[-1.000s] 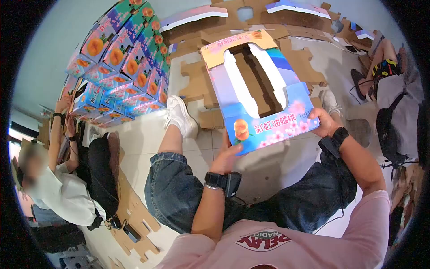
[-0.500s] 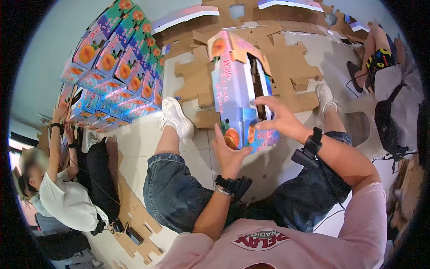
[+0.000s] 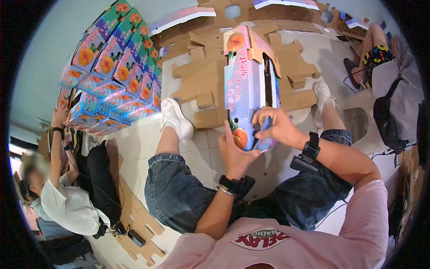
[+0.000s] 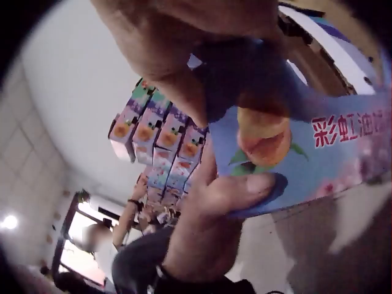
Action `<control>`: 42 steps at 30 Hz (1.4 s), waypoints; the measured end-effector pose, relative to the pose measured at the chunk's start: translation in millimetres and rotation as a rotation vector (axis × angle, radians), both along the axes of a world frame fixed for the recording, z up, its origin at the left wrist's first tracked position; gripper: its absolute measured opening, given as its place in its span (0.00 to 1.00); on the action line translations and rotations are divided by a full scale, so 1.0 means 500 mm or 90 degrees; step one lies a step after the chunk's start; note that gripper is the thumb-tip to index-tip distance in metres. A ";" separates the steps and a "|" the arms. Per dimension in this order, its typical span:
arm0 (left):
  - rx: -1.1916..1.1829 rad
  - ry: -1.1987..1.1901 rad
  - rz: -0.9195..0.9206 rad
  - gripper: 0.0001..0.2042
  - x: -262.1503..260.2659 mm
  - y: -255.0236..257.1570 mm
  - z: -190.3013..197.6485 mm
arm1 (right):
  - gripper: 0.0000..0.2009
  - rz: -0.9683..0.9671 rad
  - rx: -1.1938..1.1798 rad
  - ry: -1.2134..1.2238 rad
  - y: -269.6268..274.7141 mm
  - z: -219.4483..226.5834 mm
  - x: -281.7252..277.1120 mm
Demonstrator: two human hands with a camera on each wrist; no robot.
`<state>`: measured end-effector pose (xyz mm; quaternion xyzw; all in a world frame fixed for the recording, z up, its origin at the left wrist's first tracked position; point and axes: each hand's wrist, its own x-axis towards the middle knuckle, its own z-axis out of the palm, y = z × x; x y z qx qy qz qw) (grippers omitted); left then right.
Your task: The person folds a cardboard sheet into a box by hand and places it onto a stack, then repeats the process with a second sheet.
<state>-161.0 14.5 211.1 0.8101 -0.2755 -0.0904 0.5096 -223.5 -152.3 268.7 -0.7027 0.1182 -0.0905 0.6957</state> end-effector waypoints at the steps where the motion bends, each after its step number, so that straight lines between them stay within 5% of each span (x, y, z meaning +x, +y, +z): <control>1: 0.000 0.000 0.001 0.58 0.001 0.003 -0.004 | 0.18 0.001 0.000 0.000 -0.004 -0.005 0.000; 3: 0.000 0.032 0.000 0.57 0.010 0.010 -0.009 | 0.16 0.079 -0.244 -0.092 -0.016 -0.002 0.006; 7: -0.224 0.230 0.041 0.55 0.042 0.013 -0.011 | 0.19 -0.072 -0.265 -0.145 0.017 0.022 -0.003; 9: -0.396 0.503 0.069 0.53 0.051 0.023 0.014 | 0.22 -0.060 -0.268 -0.050 -0.003 0.004 -0.012; 10: -0.393 0.532 0.084 0.51 0.058 0.029 -0.005 | 0.25 0.047 0.006 0.075 -0.015 -0.010 -0.016; 11: -0.397 0.529 0.085 0.51 0.062 0.032 -0.020 | 0.25 0.050 0.004 0.072 -0.026 -0.014 -0.026; 13: -0.410 0.560 0.103 0.51 0.066 0.032 -0.025 | 0.28 0.316 -0.082 0.374 -0.029 0.011 -0.039; 17: -0.473 0.582 0.138 0.50 0.044 0.016 0.004 | 0.27 0.404 -0.087 0.514 -0.007 -0.023 -0.055; 19: -0.524 0.550 -0.021 0.48 0.029 0.003 0.004 | 0.32 0.138 0.332 0.448 0.005 -0.039 -0.064; 20: -0.483 0.532 0.000 0.46 0.012 -0.002 0.008 | 0.34 0.050 0.458 0.456 0.005 -0.060 -0.056; 24: -0.473 0.457 -0.049 0.50 -0.015 -0.015 0.081 | 0.24 -0.023 0.539 0.208 0.029 -0.012 -0.040; 28: -0.452 0.426 -0.049 0.51 -0.019 -0.028 0.070 | 0.24 -0.056 0.487 0.145 0.008 -0.015 -0.031; 31: -0.391 0.430 -0.161 0.50 0.002 -0.020 0.036 | 0.27 -0.125 0.530 0.116 -0.063 -0.009 -0.015; 33: -0.467 0.433 -0.053 0.40 0.041 0.011 0.044 | 0.27 -0.063 0.487 0.147 -0.127 0.013 -0.032; 37: -0.595 0.395 0.331 0.21 0.173 0.106 0.016 | 0.26 -0.140 0.362 0.130 -0.228 0.001 -0.085; 41: -0.588 0.442 0.237 0.21 0.215 0.148 -0.043 | 0.29 -0.146 0.378 0.141 -0.285 -0.006 -0.133; 42: -0.485 0.490 0.127 0.21 0.211 0.152 -0.044 | 0.30 -0.126 0.364 0.132 -0.297 -0.003 -0.142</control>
